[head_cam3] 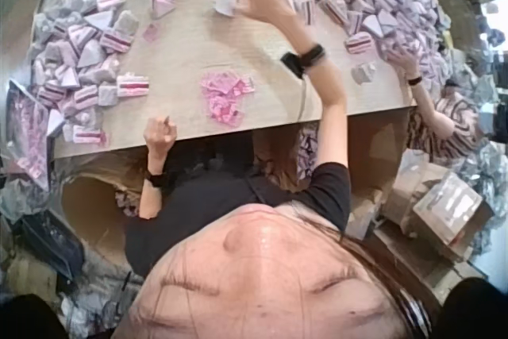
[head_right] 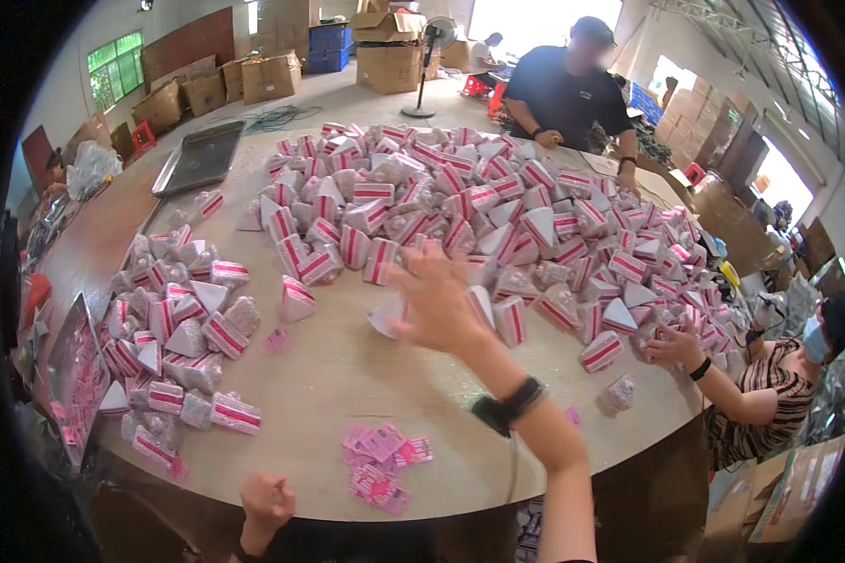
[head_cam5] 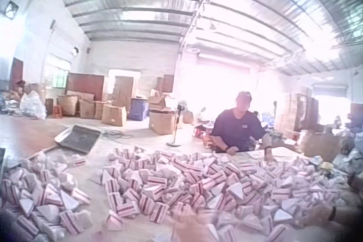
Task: Packaging small triangular plush items into plastic bags and attaching paper tags at a warehouse assembly table.
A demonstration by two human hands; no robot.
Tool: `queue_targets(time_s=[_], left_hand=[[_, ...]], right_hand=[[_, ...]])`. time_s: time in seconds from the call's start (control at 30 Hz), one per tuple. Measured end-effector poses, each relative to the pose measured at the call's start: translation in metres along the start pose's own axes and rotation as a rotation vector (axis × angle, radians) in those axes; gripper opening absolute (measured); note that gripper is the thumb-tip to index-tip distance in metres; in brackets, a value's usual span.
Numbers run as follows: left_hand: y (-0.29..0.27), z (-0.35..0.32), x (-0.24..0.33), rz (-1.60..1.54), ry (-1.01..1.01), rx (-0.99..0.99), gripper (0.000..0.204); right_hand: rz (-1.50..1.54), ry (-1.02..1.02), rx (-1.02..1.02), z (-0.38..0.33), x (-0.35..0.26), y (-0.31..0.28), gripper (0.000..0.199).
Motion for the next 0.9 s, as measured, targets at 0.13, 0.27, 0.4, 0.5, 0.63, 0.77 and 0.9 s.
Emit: queue_targets(time_s=[0.13,0.27,0.4,0.5,0.63,0.77,0.9], left_hand=[[0.012,0.003,-0.001,-0.041,0.063,0.037,0.022],[0.001,0.008,0.015,0.034,-0.042,0.030,0.017],[0.000,0.007,0.014,-0.003,-0.145,0.067,0.014],[-0.009,0.013,0.019,-0.046,-0.089,-0.020,0.014],[-0.004,0.015,0.017,-0.079,-0.073,-0.092,0.014],[-0.004,0.014,0.012,-0.011,-0.068,-0.080,0.013],[0.000,0.001,0.006,0.043,-0.097,-0.084,0.014]], right_hand=[[-0.003,-0.180,0.020,0.098,-0.109,0.061,0.073],[-0.027,-0.197,-0.041,0.153,-0.169,0.129,0.056],[-0.376,-0.267,-0.018,0.144,-0.150,0.183,0.045],[-0.020,-0.296,0.073,0.121,-0.099,0.146,0.041],[0.046,-0.148,0.206,0.063,-0.017,0.141,0.027],[-0.142,-0.113,0.234,0.001,0.071,0.129,0.033],[-0.099,-0.252,0.256,-0.047,0.109,0.118,0.025]])
Point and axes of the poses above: each hand's wrist, its own z-axis towards the middle knuckle, its own y-axis out of the palm, x = y × z, the point moved 1 cm from there along z, towards the middle knuckle, and after that the axes turned 13 degrees about -z, right-handed, at the moved point
